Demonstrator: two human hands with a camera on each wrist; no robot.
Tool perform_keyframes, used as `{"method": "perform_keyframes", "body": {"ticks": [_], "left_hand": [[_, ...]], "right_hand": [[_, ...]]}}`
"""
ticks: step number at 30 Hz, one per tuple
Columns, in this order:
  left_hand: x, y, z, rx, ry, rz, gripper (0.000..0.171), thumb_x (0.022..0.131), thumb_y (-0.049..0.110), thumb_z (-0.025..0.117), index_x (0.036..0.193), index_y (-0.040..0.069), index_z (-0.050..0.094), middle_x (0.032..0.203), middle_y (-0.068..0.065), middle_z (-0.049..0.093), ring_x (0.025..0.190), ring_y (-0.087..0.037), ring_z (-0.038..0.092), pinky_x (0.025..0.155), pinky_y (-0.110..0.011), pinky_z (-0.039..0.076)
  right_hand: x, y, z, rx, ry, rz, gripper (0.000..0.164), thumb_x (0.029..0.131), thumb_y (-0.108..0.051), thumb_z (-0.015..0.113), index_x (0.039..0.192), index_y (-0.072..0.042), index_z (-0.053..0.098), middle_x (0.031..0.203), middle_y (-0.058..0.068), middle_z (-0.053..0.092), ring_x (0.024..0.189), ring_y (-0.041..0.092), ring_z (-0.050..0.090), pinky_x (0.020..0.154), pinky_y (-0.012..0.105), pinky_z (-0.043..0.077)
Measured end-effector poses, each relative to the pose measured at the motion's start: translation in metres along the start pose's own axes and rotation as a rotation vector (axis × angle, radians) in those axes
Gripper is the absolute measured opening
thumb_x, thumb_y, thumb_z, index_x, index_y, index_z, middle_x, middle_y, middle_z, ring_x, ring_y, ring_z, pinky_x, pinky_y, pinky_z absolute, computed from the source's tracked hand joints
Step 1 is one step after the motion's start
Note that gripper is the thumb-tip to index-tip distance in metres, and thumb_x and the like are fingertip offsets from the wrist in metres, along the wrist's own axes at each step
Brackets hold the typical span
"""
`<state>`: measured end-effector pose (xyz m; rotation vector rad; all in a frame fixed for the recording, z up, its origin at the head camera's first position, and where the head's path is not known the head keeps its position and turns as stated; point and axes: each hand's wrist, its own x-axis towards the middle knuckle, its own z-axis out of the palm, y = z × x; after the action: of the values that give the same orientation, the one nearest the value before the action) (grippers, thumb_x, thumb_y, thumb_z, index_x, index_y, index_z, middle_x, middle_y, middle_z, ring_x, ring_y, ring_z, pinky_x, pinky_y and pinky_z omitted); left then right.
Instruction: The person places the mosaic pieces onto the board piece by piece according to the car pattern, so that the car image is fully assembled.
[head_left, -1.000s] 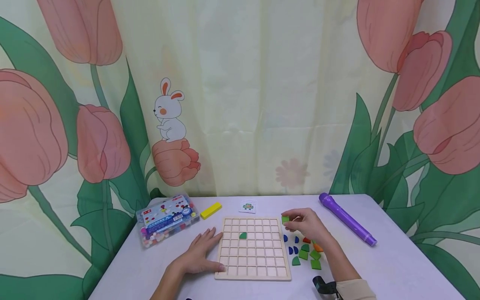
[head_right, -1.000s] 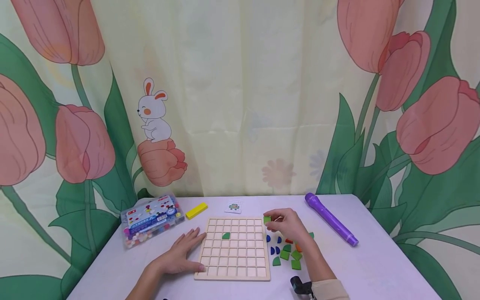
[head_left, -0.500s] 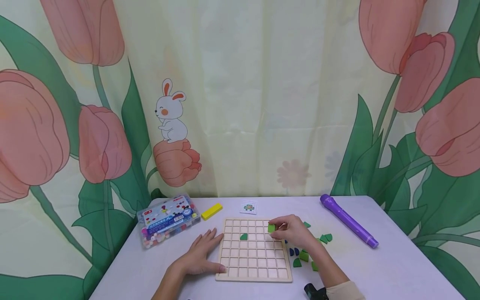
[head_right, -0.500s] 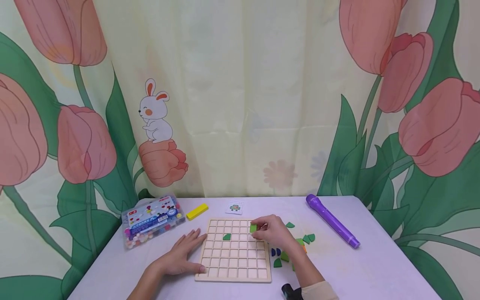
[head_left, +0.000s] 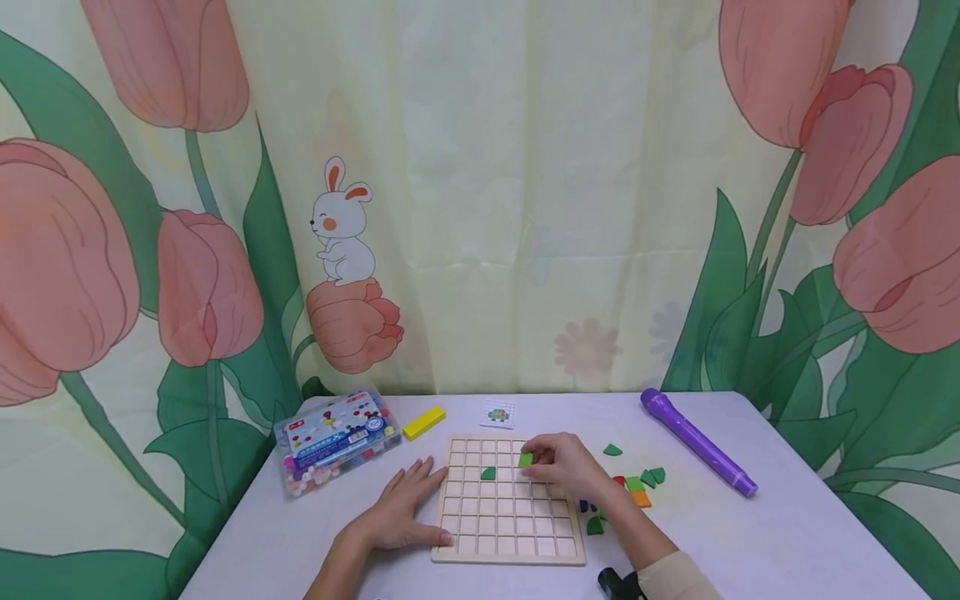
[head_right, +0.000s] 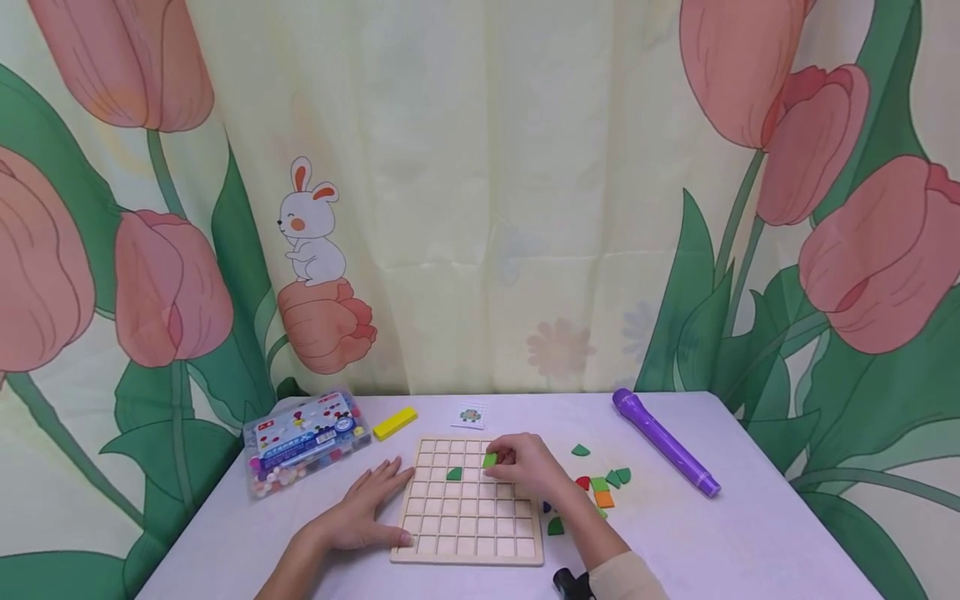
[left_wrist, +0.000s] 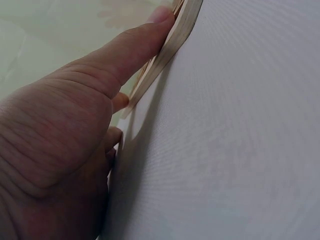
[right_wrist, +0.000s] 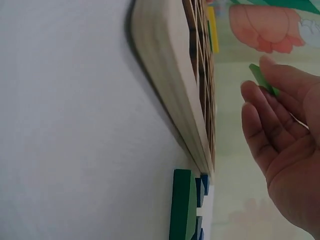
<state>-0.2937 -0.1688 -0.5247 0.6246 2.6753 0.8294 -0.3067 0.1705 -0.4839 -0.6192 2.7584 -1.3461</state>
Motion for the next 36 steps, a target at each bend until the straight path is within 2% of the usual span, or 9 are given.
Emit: {"method": "perform_keyframes", "body": {"ticks": [4,10,15,25,36], "left_hand": [[0.000,0.000,0.001,-0.003,0.000,0.001,0.110,0.076,0.072,0.079,0.164,0.023,0.034,0.174,-0.017,0.017,0.162,-0.041,0.007,0.129,-0.066,0.000],[-0.002,-0.002,0.002,0.017,0.011,0.010,0.111,0.076,0.073,0.079,0.164,0.023,0.035,0.174,-0.018,0.018,0.162,-0.041,0.009,0.129,-0.066,0.002],[-0.002,-0.002,0.003,0.010,0.012,0.015,0.110,0.076,0.072,0.079,0.164,0.024,0.035,0.174,-0.016,0.017,0.162,-0.041,0.008,0.129,-0.066,0.001],[-0.001,0.001,0.002,0.001,0.009,0.014,0.110,0.076,0.071,0.080,0.164,0.024,0.035,0.174,-0.016,0.017,0.162,-0.040,0.008,0.129,-0.066,0.001],[-0.001,0.001,0.002,0.006,0.003,-0.001,0.110,0.075,0.072,0.079,0.164,0.025,0.035,0.175,-0.015,0.017,0.163,-0.040,0.007,0.129,-0.067,0.001]], "right_hand": [[0.009,0.000,0.005,-0.028,-0.064,-0.012,0.032,0.090,-0.020,0.083,0.118,-0.006,0.076,0.090,-0.006,0.068,0.083,0.016,0.059,0.068,0.021,0.050],[0.020,0.000,0.014,-0.077,-0.135,-0.028,0.032,0.091,-0.023,0.082,0.119,-0.009,0.077,0.086,-0.006,0.066,0.080,0.014,0.057,0.064,0.023,0.046],[0.024,0.000,0.017,-0.098,-0.152,-0.002,0.029,0.093,-0.023,0.080,0.119,-0.011,0.078,0.086,-0.006,0.065,0.082,0.014,0.055,0.065,0.024,0.044],[0.029,-0.001,0.019,-0.125,-0.196,-0.018,0.028,0.094,-0.020,0.079,0.118,-0.007,0.077,0.087,-0.007,0.067,0.079,0.013,0.057,0.069,0.026,0.047],[0.029,-0.007,0.020,-0.151,-0.236,0.009,0.024,0.092,-0.020,0.080,0.115,-0.011,0.079,0.092,-0.006,0.066,0.083,0.013,0.057,0.070,0.026,0.048]]}}
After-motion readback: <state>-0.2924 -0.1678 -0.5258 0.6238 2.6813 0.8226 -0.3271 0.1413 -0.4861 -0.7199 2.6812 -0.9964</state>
